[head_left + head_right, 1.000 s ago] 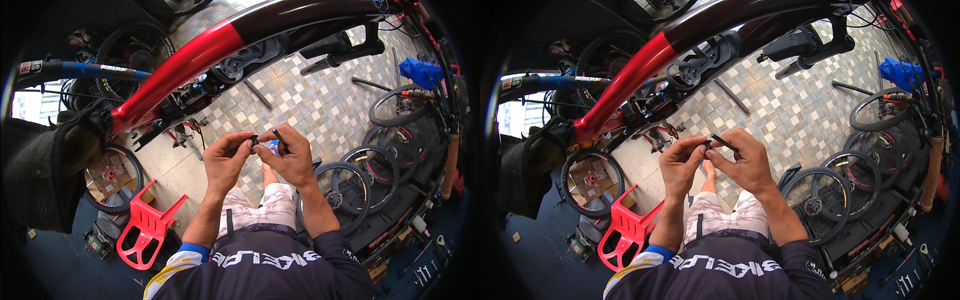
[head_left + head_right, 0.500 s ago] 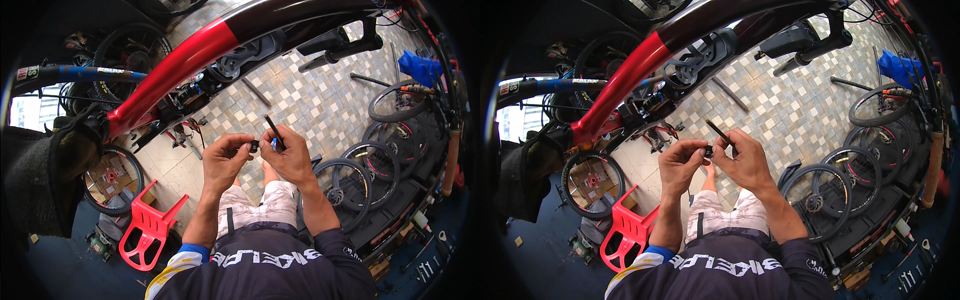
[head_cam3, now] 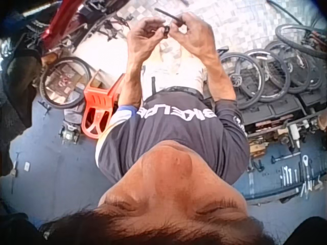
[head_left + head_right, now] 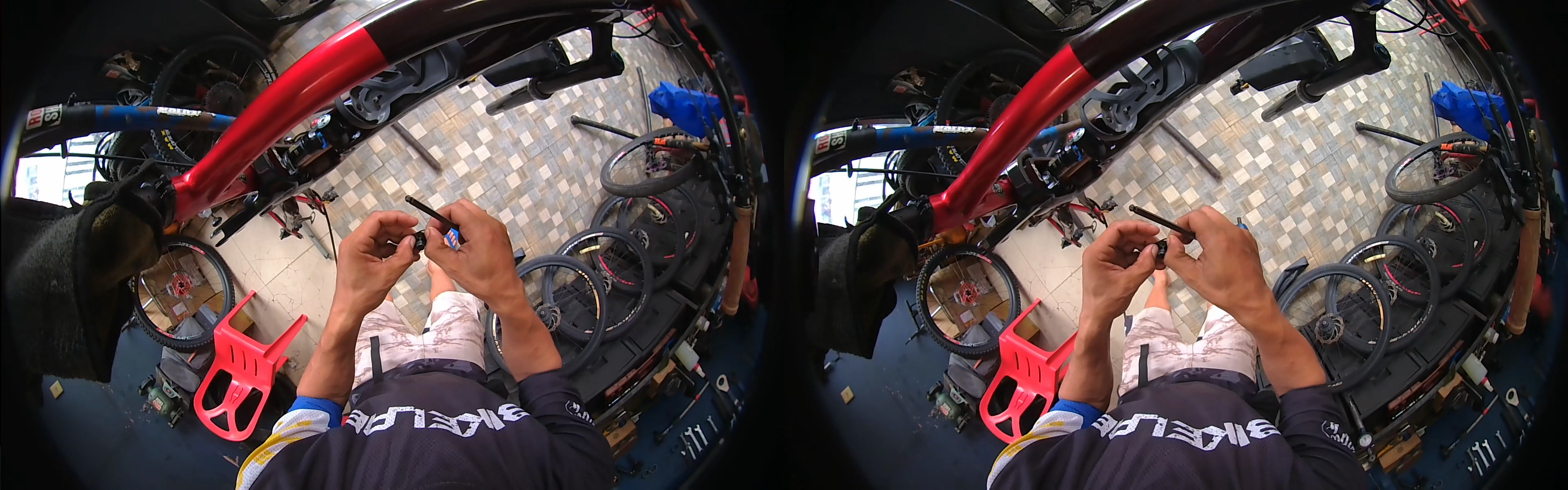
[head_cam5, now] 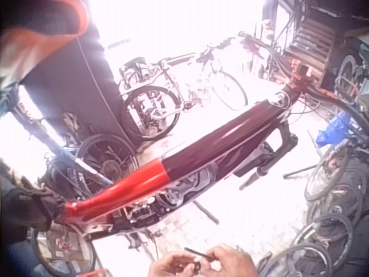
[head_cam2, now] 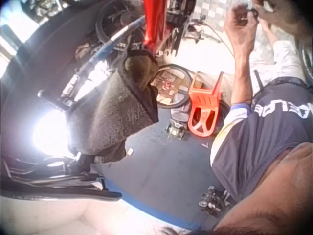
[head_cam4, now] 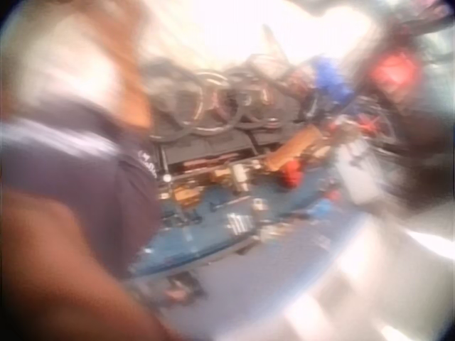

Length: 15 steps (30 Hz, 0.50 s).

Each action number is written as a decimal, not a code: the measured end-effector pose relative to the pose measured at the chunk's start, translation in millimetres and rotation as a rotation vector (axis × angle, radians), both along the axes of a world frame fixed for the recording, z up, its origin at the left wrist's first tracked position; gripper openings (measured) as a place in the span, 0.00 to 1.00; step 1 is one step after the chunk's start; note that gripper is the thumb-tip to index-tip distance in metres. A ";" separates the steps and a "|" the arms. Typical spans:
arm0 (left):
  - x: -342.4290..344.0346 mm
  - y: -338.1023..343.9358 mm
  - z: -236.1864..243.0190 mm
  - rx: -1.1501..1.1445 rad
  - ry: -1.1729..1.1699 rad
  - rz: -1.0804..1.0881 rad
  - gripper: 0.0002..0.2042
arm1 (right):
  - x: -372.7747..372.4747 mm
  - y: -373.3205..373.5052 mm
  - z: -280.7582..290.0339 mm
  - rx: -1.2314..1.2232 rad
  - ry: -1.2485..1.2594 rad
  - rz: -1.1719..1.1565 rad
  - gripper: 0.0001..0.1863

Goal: The person selects small bicycle parts from a white basket, then uses a screwdriver to adjust components on a red bicycle frame mounted on a repair stand. The person handles washers, bolts, and a screwdriver while working on the bike.

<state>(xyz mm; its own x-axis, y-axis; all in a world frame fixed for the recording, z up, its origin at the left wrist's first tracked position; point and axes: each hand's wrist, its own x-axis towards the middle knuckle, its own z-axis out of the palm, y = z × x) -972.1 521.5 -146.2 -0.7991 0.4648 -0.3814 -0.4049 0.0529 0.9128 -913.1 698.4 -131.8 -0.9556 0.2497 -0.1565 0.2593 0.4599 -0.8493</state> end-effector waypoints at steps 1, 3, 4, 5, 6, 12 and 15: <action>0.3 -0.4 -1.2 0.000 0.015 -0.009 0.10 | -0.4 1.1 2.2 0.005 -0.004 0.009 0.12; 0.5 -1.0 -1.9 -0.015 0.054 -0.036 0.10 | -0.6 2.5 5.0 0.025 -0.015 0.029 0.12; 0.3 -1.3 -2.2 -0.029 0.079 -0.053 0.10 | -0.5 2.8 5.6 0.040 -0.022 0.040 0.11; 0.1 -1.8 -2.3 -0.044 0.104 -0.070 0.11 | -0.5 3.1 6.5 0.054 -0.030 0.050 0.11; -0.6 -2.0 -1.2 -0.058 0.101 -0.085 0.11 | -0.6 3.5 7.8 0.071 -0.022 0.062 0.11; -0.3 -4.1 3.6 -0.054 0.069 -0.117 0.11 | -3.3 12.1 17.4 0.103 -0.036 0.171 0.10; 7.5 -8.6 5.2 -0.029 0.034 -0.119 0.10 | 2.5 15.2 22.7 0.068 -0.065 0.230 0.10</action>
<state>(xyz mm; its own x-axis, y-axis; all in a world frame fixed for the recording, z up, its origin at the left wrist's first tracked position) -964.6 512.9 -140.9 -0.7516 0.5461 -0.3699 -0.3635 0.1250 0.9232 -910.6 713.6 -109.1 -0.9771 0.0391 -0.2093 0.1940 0.5687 -0.7993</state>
